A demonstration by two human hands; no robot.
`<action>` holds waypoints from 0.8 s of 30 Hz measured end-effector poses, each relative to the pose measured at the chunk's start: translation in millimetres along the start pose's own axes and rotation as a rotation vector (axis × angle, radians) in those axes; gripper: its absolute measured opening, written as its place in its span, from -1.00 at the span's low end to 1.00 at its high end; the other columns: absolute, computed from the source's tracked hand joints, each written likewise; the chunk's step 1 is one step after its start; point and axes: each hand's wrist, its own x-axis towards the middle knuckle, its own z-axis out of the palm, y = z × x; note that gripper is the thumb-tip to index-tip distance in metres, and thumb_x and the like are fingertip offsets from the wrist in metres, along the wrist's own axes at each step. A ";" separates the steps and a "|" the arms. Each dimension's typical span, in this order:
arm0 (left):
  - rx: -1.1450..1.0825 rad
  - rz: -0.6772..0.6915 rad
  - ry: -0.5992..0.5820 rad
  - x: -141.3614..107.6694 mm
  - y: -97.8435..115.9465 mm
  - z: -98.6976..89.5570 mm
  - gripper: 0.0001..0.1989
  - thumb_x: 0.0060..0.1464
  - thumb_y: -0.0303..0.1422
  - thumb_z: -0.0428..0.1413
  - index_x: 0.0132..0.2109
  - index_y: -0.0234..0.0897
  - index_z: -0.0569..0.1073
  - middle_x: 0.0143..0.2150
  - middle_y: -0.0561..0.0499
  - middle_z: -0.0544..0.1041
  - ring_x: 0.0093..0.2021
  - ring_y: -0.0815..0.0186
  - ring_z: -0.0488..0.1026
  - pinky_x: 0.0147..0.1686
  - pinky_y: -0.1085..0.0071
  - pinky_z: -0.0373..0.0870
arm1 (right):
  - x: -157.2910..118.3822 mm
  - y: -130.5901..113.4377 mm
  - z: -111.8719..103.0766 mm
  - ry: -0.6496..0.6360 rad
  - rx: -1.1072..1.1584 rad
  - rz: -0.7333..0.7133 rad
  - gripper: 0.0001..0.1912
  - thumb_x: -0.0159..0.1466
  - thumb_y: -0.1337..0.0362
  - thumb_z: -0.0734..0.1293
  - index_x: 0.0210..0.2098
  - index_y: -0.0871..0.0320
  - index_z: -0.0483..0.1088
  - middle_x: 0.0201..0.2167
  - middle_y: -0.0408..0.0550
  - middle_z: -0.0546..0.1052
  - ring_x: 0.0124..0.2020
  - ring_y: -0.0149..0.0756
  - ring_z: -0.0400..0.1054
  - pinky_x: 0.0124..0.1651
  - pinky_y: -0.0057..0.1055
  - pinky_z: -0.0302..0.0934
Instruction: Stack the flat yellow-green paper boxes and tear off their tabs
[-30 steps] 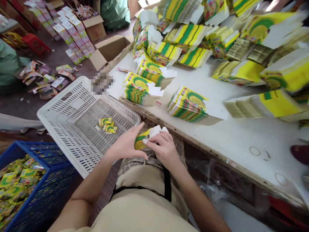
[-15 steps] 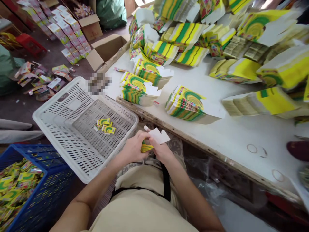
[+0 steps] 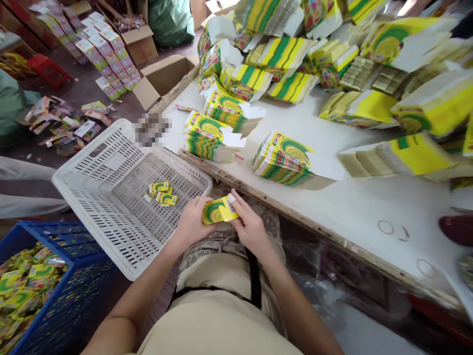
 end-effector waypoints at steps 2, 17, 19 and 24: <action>-0.010 -0.008 0.005 -1.5 0.9 -5.9 -0.51 -0.08 -0.32 0.27 0.02 -0.22 0.35 -0.10 -0.09 0.48 -0.06 0.11 0.45 -0.07 0.20 0.40 | -0.7 4.2 -2.9 -0.065 -0.031 -0.016 -0.61 0.33 0.26 0.27 0.14 -0.01 0.41 0.35 0.05 0.21 0.27 -0.14 0.24 0.23 -0.20 0.25; 0.025 0.012 -0.021 10.6 -4.6 -20.7 -0.54 -0.04 -0.23 0.26 0.03 -0.21 0.42 -0.11 -0.08 0.53 -0.10 0.13 0.48 -0.10 0.26 0.40 | 12.7 -9.4 -8.8 0.003 -0.045 0.067 -0.34 0.21 0.21 0.41 0.26 0.11 0.19 0.21 0.17 0.36 0.17 -0.09 0.33 0.22 -0.11 0.23; 0.124 -0.086 0.040 4.4 -25.1 -34.6 -0.53 -0.04 -0.18 0.26 0.02 -0.22 0.43 -0.10 -0.10 0.53 -0.10 0.09 0.47 -0.08 0.21 0.39 | 19.4 -12.4 -26.8 0.063 -0.109 0.057 -0.31 0.19 0.15 0.43 0.26 0.10 0.20 0.17 0.15 0.40 0.11 -0.07 0.37 0.19 -0.10 0.25; 0.520 -0.415 0.351 -10.6 -80.9 -68.7 -0.20 -0.08 0.00 0.26 0.22 -0.32 0.26 0.15 -0.33 0.36 0.16 -0.27 0.27 0.06 -0.17 0.25 | 53.2 -1.0 -115.8 0.576 -0.481 0.047 -0.60 0.28 0.13 0.32 0.08 0.13 0.37 -0.01 0.12 0.51 0.04 -0.05 0.38 0.17 -0.04 0.23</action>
